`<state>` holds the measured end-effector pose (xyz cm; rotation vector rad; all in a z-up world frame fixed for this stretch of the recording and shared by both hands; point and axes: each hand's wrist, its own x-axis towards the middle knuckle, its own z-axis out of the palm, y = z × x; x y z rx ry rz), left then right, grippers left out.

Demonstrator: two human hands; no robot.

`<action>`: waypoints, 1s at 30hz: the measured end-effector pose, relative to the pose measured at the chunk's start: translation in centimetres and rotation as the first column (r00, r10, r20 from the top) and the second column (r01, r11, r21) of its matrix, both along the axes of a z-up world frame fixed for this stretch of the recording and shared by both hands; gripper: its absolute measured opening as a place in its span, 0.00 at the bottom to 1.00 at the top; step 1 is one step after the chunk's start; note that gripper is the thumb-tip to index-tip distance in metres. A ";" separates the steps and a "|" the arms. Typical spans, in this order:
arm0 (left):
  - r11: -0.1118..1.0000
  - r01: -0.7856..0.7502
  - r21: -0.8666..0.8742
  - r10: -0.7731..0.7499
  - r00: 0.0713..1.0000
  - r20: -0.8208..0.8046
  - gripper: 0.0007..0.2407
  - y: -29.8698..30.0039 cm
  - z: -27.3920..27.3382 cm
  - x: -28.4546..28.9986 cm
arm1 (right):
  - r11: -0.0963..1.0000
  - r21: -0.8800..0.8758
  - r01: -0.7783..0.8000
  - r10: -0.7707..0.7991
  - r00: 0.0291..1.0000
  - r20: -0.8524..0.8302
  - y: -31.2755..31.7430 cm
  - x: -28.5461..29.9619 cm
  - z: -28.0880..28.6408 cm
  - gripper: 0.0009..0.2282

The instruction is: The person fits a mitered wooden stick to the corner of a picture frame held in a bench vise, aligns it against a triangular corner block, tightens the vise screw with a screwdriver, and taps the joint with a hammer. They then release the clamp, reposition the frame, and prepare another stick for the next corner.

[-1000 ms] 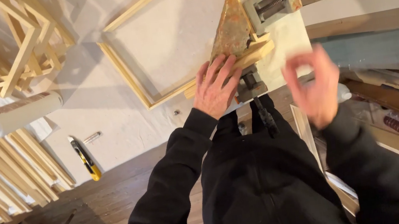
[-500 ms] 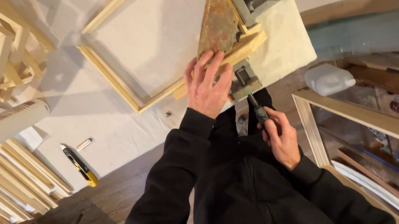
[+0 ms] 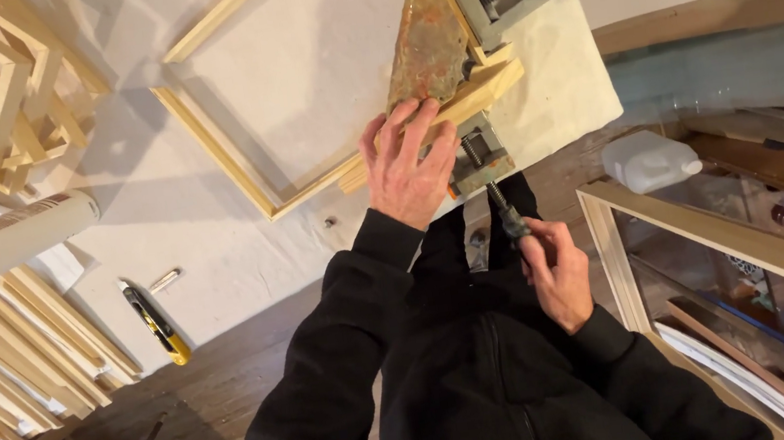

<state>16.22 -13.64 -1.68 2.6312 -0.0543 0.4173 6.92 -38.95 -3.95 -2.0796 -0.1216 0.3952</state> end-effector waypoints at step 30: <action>1.000 -0.025 0.000 0.025 1.000 0.010 0.08 -0.3 0.1 0.1 | 0.791 0.395 0.467 -0.013 0.659 -0.752 -0.5 1.3 -1.2 0.17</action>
